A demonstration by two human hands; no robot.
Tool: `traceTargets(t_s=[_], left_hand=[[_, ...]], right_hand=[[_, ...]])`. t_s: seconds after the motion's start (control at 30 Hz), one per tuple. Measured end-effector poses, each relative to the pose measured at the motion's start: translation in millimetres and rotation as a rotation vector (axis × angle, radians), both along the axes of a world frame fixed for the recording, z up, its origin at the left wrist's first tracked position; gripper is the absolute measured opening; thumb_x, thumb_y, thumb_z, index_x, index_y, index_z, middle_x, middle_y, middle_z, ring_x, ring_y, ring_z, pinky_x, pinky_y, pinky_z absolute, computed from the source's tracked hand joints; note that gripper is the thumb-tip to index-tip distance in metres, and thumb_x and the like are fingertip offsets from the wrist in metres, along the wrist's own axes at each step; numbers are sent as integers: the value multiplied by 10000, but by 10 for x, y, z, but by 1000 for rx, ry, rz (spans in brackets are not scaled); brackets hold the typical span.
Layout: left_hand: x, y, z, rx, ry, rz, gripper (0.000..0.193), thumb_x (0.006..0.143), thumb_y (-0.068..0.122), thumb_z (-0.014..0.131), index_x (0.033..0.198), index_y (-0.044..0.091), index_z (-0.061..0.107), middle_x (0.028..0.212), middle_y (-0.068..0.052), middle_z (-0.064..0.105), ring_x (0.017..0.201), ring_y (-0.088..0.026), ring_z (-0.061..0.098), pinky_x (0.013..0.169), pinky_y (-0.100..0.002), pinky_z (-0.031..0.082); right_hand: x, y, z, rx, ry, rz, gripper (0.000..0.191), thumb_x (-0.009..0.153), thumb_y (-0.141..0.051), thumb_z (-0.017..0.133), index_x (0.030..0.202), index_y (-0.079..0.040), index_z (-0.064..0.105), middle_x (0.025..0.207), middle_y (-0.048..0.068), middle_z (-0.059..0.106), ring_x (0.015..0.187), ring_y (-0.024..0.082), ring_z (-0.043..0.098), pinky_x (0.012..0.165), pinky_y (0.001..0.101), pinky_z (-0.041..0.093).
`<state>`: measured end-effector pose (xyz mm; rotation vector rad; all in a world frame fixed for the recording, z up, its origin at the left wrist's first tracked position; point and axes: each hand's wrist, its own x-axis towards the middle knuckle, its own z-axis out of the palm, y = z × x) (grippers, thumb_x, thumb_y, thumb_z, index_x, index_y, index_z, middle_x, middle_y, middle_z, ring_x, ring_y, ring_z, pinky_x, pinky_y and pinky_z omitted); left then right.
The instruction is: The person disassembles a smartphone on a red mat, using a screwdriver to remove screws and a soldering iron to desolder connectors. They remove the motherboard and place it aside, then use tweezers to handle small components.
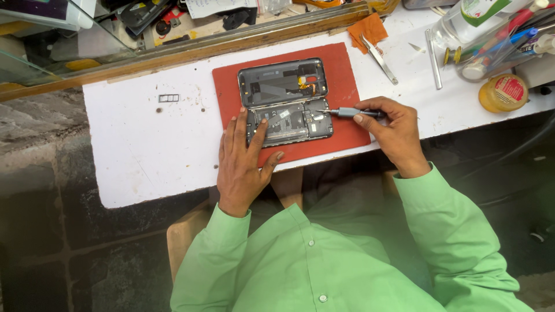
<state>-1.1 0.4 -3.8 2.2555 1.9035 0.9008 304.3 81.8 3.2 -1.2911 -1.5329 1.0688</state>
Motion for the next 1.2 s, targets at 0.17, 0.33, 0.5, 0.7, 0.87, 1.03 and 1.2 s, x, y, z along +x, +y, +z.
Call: traceTargets(t_s=[0.17,0.33,0.5,0.7,0.87,1.03,1.2], left_hand=[[9,-4,4,17,2,-5,684,915,545,711,1449,135,591,1595,-208,392,1429,-457,420,1156,-566,382],[7,10,1,22,17,4,670,920,550,702,1444,145,599,1600,-204,393,1428,-451,426,1160,-566,387],[7,10,-15,14,19,8,677,926,562,692,1447,140,600,1601,-203,391,1428,-453,424,1151,-563,394],[2,9,-20,9,10,6,679,921,567,696,1442,143,599,1602,-200,387,1431,-449,424,1149,-563,393],[3,12,-18,9,13,5,684,909,547,717,1447,142,597,1605,-201,379,1427,-452,420,1151,-565,387],[2,3,-1,2,13,5,685,905,529,734,1451,142,592,1607,-200,376,1427,-453,419,1147,-567,387],[9,8,17,6,9,8,695,888,528,745,1443,138,591,1599,-197,378,1424,-452,422,1145,-567,384]], right_hand=[[41,30,16,-37,174,-12,224,920,-12,794,1140,-1,756,962,-9,718,867,57,601,794,210,499],[-3,-2,147,36,118,56,211,910,-1,782,1116,5,738,1018,17,715,918,76,633,826,216,523],[-122,-56,424,308,-193,162,181,898,47,770,1073,14,738,1058,87,722,909,143,664,809,236,531],[-297,-47,757,386,-330,232,183,885,64,711,1063,22,721,1096,96,711,934,179,729,803,275,614],[-386,-40,939,392,-431,305,178,875,58,703,1049,21,704,1047,92,689,848,199,714,751,293,596],[-474,45,1067,468,-533,423,189,856,37,720,1040,13,683,1028,117,651,813,268,688,717,341,572],[-630,170,1137,531,-533,525,249,893,-18,702,1137,-7,651,1035,144,656,824,302,687,725,378,566]])
